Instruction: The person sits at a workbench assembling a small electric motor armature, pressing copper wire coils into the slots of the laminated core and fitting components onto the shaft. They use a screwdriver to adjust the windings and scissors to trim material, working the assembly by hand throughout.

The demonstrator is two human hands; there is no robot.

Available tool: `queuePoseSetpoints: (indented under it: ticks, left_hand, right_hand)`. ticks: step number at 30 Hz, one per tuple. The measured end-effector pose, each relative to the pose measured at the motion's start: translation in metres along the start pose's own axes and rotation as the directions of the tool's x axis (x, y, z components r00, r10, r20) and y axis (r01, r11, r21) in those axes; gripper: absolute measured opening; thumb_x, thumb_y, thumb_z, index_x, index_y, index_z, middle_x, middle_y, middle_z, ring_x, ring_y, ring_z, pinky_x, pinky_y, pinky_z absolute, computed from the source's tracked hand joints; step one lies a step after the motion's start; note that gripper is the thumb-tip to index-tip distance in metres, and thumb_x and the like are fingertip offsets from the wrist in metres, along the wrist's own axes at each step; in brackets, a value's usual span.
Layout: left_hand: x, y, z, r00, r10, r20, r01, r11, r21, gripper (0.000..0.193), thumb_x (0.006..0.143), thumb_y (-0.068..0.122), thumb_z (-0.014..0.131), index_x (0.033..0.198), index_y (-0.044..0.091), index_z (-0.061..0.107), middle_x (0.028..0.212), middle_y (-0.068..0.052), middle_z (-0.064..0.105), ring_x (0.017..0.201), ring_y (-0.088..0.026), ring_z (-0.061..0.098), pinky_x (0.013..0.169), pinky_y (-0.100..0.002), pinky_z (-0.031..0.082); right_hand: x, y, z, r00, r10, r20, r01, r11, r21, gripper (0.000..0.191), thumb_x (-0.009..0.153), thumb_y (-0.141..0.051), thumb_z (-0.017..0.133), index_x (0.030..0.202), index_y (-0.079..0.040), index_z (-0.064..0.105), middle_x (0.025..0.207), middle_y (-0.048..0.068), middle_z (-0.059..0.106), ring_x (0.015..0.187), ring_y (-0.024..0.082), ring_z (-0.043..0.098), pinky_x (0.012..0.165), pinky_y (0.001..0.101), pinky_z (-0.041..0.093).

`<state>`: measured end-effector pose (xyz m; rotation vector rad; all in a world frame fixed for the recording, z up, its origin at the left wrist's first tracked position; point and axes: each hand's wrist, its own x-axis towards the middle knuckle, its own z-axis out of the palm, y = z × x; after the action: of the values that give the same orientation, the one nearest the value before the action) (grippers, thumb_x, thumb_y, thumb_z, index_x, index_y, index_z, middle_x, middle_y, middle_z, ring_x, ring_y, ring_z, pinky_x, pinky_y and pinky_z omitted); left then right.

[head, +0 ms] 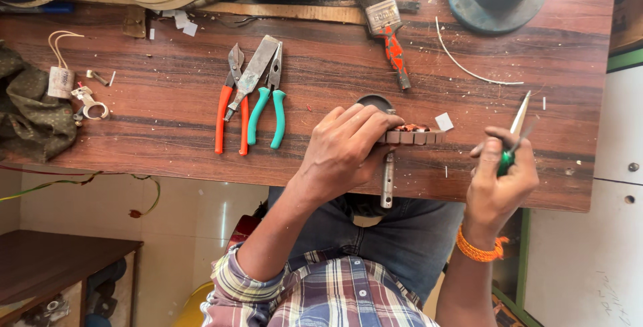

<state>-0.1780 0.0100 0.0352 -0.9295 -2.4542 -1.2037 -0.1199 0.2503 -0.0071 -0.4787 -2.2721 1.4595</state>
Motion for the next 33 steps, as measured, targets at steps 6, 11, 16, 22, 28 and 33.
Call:
queuePoseSetpoints:
  ticks: [6, 11, 16, 22, 28, 33]
  left_hand:
    - [0.010, 0.014, -0.005, 1.000, 0.002, -0.012, -0.001, 0.995, 0.102, 0.042, 0.080, 0.011, 0.079, 0.119, 0.009, 0.062, 0.103, -0.003, 0.064, 0.099, -0.023, 0.064, 0.081, -0.039, 0.047]
    - [0.005, 0.018, -0.010, 0.999, -0.010, -0.047, 0.014, 0.996, 0.091, 0.043, 0.079, 0.012, 0.079, 0.119, 0.009, 0.063, 0.104, -0.003, 0.066, 0.098, -0.023, 0.065, 0.080, -0.040, 0.048]
    - [0.003, 0.012, -0.018, 0.992, -0.077, -0.103, 0.078, 0.997, 0.009, 0.036, 0.087, 0.015, 0.080, 0.118, 0.009, 0.062, 0.105, -0.005, 0.066, 0.101, -0.026, 0.067, 0.084, -0.039, 0.053]
    - [0.007, 0.005, -0.020, 0.983, -0.097, -0.154, 0.098, 0.995, 0.000, 0.031, 0.092, 0.015, 0.078, 0.118, 0.010, 0.062, 0.105, -0.004, 0.068, 0.101, -0.025, 0.069, 0.084, -0.039, 0.054]
    - [0.011, -0.002, -0.012, 0.988, -0.126, -0.087, 0.126, 0.992, -0.001, 0.028, 0.091, 0.015, 0.077, 0.113, 0.008, 0.061, 0.102, -0.007, 0.067, 0.098, -0.030, 0.067, 0.082, -0.043, 0.053]
    - [0.007, -0.004, -0.013, 0.989, -0.139, -0.051, 0.137, 0.990, -0.042, 0.027, 0.090, 0.016, 0.076, 0.110, 0.008, 0.060, 0.100, -0.009, 0.067, 0.097, -0.032, 0.067, 0.081, -0.045, 0.052]
  right_hand:
    - [0.003, -0.027, -0.013, 0.957, 0.060, 0.284, -0.059, 0.998, -0.009, 0.070, 0.098, -0.003, 0.057, 0.159, -0.015, 0.026, 0.139, 0.020, 0.052, 0.111, 0.013, 0.058, 0.079, 0.0298, 0.054]
    - [-0.002, -0.012, -0.035, 0.871, 0.164, 0.462, -0.441, 0.674, 0.593, 0.082, 0.086, 0.016, 0.046, 0.159, -0.022, 0.041, 0.147, 0.017, 0.052, 0.114, 0.022, 0.057, 0.092, 0.0412, 0.059]
    - [-0.016, 0.017, -0.060, 0.863, 0.074, 0.501, -0.499, 0.294, 0.815, 0.079, 0.089, 0.022, 0.043, 0.154, -0.022, 0.049, 0.147, 0.014, 0.053, 0.128, 0.025, 0.060, 0.103, 0.0512, 0.059]
    - [-0.028, 0.038, -0.073, 0.942, 0.032, 0.335, -0.315, 0.432, 0.845, 0.056, 0.110, 0.005, 0.059, 0.156, -0.022, 0.046, 0.133, 0.011, 0.060, 0.109, 0.021, 0.067, 0.099, 0.0446, 0.059]
    - [-0.040, 0.057, -0.090, 0.986, -0.028, 0.165, -0.080, 0.788, 0.611, 0.042, 0.107, -0.030, 0.071, 0.133, -0.002, 0.056, 0.087, 0.010, 0.059, 0.071, 0.016, 0.061, 0.076, 0.0325, 0.055]
    - [-0.040, 0.053, -0.092, 0.957, -0.244, 0.157, 0.170, 0.910, 0.377, 0.037, 0.114, -0.025, 0.071, 0.134, 0.004, 0.063, 0.110, 0.011, 0.059, 0.094, 0.022, 0.066, 0.090, 0.0323, 0.055]
